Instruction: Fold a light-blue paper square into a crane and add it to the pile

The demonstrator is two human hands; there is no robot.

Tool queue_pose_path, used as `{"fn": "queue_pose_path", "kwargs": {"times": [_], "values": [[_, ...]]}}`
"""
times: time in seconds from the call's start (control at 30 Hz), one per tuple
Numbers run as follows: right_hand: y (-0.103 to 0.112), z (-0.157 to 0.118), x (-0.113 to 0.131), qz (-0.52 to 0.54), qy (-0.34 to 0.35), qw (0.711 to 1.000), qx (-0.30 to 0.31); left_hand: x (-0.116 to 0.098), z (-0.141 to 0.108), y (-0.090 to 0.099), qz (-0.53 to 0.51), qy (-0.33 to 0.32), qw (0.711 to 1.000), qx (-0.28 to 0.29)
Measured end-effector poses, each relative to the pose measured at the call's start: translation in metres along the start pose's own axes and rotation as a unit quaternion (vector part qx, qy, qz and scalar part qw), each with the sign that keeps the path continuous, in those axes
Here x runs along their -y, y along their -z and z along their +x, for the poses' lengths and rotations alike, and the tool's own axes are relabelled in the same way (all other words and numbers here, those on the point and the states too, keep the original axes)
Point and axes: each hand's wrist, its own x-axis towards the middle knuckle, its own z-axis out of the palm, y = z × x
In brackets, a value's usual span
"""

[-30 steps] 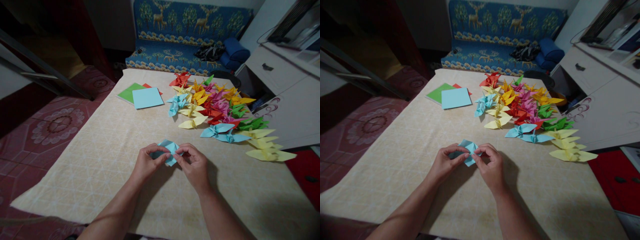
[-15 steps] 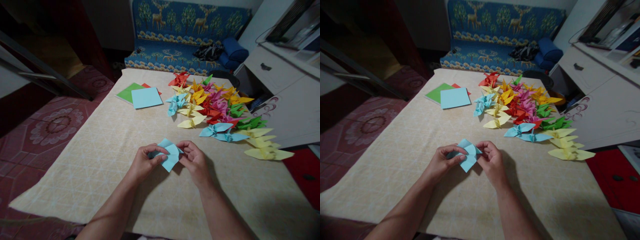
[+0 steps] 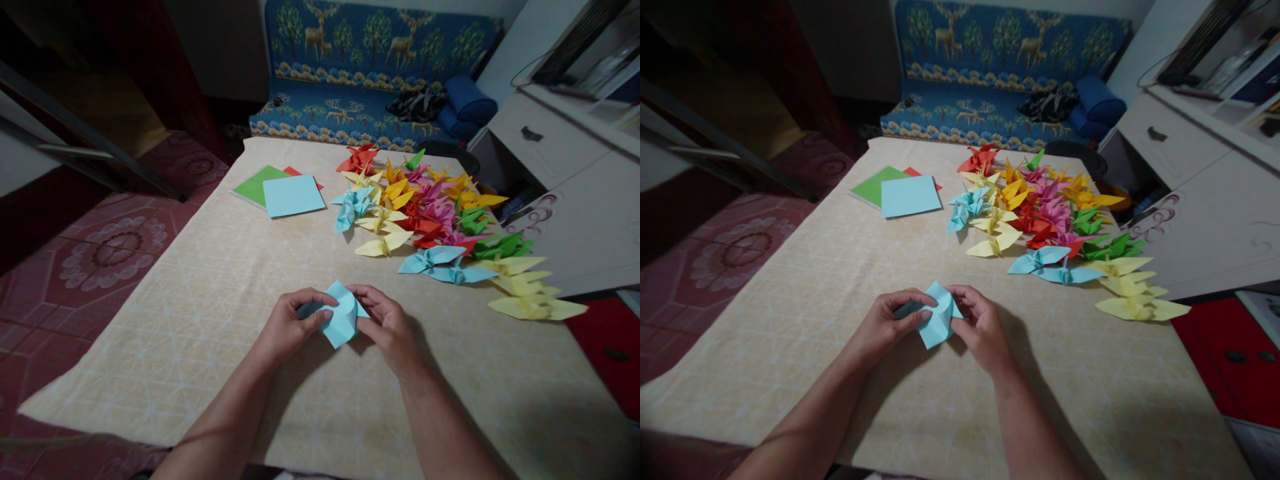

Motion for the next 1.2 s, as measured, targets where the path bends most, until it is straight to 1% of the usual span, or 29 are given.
{"fn": "queue_pose_path", "kwargs": {"times": [0.1,0.2,0.3,0.4,0.5,0.57,0.63,0.73,0.8,0.87,0.97,1.0,1.07,1.13,1.17,1.2], "values": [[0.004,-0.001,-0.001,0.045,-0.012,0.998,0.034,-0.002,0.0,0.0,-0.008,0.011,1.0,-0.011],[0.007,-0.002,-0.001,0.071,0.001,0.996,0.048,-0.002,-0.001,0.0,-0.011,0.014,1.0,-0.01],[0.007,-0.002,-0.001,0.063,0.002,0.998,0.029,-0.003,-0.001,0.0,-0.005,0.018,1.0,-0.011],[0.006,-0.001,-0.003,0.053,-0.015,0.998,0.003,-0.002,-0.001,0.0,-0.004,0.021,1.0,-0.008],[0.005,0.001,-0.004,0.059,-0.036,0.998,0.003,-0.001,-0.001,0.001,-0.022,0.034,0.999,-0.006],[0.005,0.002,-0.004,0.053,-0.037,0.998,0.007,-0.001,-0.002,0.001,-0.025,0.039,0.999,-0.001],[0.004,0.002,-0.002,0.034,-0.026,0.999,0.018,-0.001,-0.002,0.002,-0.006,0.035,0.999,0.019],[0.004,0.001,0.004,-0.02,-0.001,0.997,0.07,-0.002,-0.002,0.003,0.037,0.016,0.997,0.067],[0.004,0.001,0.007,-0.062,0.029,0.993,0.095,-0.002,-0.001,0.004,0.053,0.006,0.995,0.089],[0.004,0.001,0.008,-0.095,0.069,0.988,0.096,-0.001,-0.001,0.005,0.059,0.006,0.994,0.094],[0.002,0.0,0.009,-0.124,0.104,0.982,0.094,0.0,-0.001,0.005,0.038,0.018,0.996,0.077],[0.002,-0.001,0.01,-0.133,0.11,0.98,0.094,0.0,-0.001,0.004,0.016,0.028,0.997,0.064],[0.0,-0.002,0.01,-0.154,0.126,0.977,0.077,0.0,-0.001,0.003,-0.05,0.052,0.997,0.013],[-0.002,-0.002,0.008,-0.18,0.151,0.972,0.021,-0.002,0.0,0.001,-0.125,0.066,0.988,-0.056],[-0.003,-0.003,0.006,-0.194,0.165,0.967,-0.019,-0.003,0.0,0.0,-0.158,0.067,0.982,-0.085],[-0.004,-0.003,0.003,-0.207,0.178,0.96,-0.06,-0.004,0.001,-0.001,-0.185,0.065,0.975,-0.102]]}}
